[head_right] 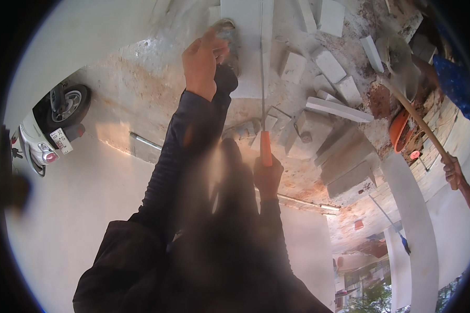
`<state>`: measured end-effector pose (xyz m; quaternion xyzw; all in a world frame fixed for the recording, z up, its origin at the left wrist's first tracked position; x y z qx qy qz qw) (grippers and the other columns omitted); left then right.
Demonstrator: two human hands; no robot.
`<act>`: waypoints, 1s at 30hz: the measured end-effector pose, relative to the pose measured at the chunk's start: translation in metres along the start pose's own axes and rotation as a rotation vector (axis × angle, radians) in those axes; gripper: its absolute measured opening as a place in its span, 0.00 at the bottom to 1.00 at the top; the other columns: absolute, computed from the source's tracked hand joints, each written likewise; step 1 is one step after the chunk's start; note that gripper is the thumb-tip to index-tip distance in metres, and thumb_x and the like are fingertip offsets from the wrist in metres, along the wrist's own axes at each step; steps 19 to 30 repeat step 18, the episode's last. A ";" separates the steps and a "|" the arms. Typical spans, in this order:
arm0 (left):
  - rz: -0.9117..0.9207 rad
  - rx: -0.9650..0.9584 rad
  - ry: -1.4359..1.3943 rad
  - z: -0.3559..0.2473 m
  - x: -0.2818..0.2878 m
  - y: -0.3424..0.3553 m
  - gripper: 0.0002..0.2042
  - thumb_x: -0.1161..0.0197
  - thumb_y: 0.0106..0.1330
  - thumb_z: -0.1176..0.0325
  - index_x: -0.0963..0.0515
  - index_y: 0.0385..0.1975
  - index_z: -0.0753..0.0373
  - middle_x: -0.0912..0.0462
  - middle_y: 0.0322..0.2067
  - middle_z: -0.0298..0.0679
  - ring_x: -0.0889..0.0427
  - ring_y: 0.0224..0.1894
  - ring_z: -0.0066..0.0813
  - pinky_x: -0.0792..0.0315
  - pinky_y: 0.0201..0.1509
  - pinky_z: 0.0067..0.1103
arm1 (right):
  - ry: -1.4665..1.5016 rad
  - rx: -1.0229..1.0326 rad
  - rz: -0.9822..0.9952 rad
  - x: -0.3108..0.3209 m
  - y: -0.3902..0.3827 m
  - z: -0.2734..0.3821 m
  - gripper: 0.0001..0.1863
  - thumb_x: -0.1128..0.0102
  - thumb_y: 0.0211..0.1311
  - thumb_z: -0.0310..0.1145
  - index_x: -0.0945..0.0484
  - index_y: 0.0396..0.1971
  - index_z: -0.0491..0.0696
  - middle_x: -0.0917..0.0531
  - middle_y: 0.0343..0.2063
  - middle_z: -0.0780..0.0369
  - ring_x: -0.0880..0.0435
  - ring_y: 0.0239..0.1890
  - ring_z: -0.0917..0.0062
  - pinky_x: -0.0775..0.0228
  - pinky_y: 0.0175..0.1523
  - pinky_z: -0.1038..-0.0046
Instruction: The person carries a large white tile from a stack to a work area, measures it with a metal ruler, and cuts it using a hand saw. The person squats and sits on the floor during the cutting process.
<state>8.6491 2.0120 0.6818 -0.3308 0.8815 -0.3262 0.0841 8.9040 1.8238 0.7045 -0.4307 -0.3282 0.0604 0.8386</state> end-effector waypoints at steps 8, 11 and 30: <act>0.026 0.115 0.030 0.030 -0.014 -0.013 0.21 0.41 0.63 0.52 0.22 0.32 0.71 0.18 0.30 0.43 0.18 0.34 0.30 0.30 0.38 0.22 | -0.104 -0.058 -0.056 -0.027 0.100 0.005 0.13 0.46 0.50 0.35 0.22 0.26 0.39 0.21 0.25 0.42 0.20 0.36 0.47 0.28 0.40 0.57; -0.006 0.062 -0.001 0.006 -0.005 0.000 0.22 0.41 0.63 0.51 0.22 0.31 0.71 0.18 0.30 0.43 0.18 0.34 0.30 0.30 0.39 0.22 | 0.092 0.087 -0.128 0.010 -0.022 -0.016 0.09 0.47 0.52 0.30 0.22 0.26 0.41 0.22 0.20 0.47 0.20 0.29 0.51 0.30 0.35 0.59; 0.050 0.088 0.032 0.025 -0.016 -0.014 0.23 0.40 0.62 0.50 0.22 0.35 0.71 0.18 0.31 0.44 0.18 0.34 0.32 0.30 0.39 0.23 | 0.111 -0.053 -0.024 -0.015 0.002 0.016 0.10 0.46 0.52 0.29 0.28 0.19 0.38 0.26 0.16 0.46 0.24 0.23 0.48 0.34 0.29 0.58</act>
Point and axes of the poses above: each hand's wrist, its own y-axis towards the middle knuckle, its own x-axis out of the back of the hand, z = x × y, the point moved 7 cm from there along y, towards the middle knuckle
